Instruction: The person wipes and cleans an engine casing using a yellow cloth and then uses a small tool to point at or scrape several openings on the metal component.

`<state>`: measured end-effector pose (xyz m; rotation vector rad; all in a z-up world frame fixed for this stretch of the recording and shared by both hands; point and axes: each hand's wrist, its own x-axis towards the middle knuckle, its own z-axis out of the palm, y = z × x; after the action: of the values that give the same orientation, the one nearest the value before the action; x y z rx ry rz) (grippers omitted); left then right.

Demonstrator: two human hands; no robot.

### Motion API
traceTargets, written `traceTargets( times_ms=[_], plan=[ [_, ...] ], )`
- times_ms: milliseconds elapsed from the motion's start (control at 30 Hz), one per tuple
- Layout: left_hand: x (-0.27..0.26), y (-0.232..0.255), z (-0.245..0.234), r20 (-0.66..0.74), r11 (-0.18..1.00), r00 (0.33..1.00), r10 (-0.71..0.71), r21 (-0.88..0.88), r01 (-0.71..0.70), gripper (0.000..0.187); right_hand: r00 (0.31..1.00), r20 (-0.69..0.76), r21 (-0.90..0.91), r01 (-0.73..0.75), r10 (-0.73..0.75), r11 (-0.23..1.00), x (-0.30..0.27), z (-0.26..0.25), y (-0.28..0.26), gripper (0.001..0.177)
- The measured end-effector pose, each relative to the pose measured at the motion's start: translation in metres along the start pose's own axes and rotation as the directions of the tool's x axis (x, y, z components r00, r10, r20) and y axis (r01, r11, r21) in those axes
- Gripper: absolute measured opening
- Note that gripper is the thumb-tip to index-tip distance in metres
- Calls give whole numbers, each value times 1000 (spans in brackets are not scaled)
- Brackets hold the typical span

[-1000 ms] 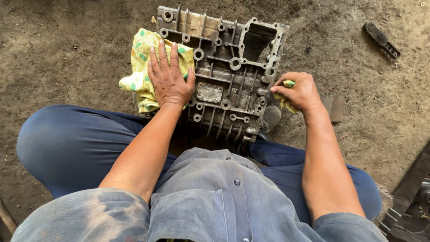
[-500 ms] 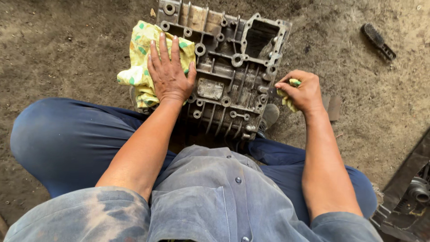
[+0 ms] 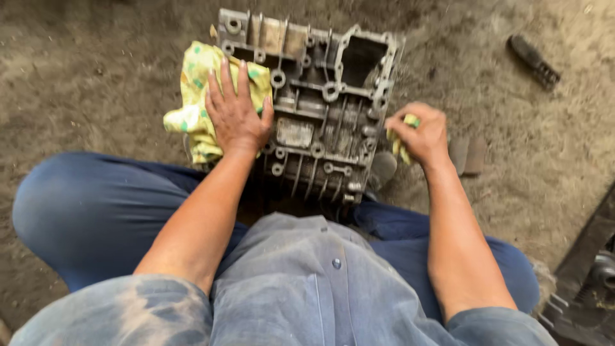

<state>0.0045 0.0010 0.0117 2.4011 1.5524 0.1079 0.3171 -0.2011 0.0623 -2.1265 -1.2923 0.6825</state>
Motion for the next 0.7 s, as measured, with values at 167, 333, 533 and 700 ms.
traceTargets(
  times_ms=[167, 333, 533, 700],
  plan=[
    [-4, -1, 5, 0, 999, 1000, 12, 35, -12, 79, 994, -103, -6, 37, -37, 999, 4, 5, 4, 17],
    [-3, 0, 5, 0, 1000, 1000, 2, 24, -2, 78, 998, -27, 58, -57, 59, 997, 6, -2, 10, 16],
    [-4, 1, 0, 3, 1000, 1000, -4, 24, 4, 79, 1000, 30, 83, -3, 0, 997, -1, 3, 13, 15],
    [-7, -1, 9, -13, 1000, 1000, 1, 31, -1, 78, 987, -101, 89, -119, 128, 989, -3, 10, 13, 13]
  ],
)
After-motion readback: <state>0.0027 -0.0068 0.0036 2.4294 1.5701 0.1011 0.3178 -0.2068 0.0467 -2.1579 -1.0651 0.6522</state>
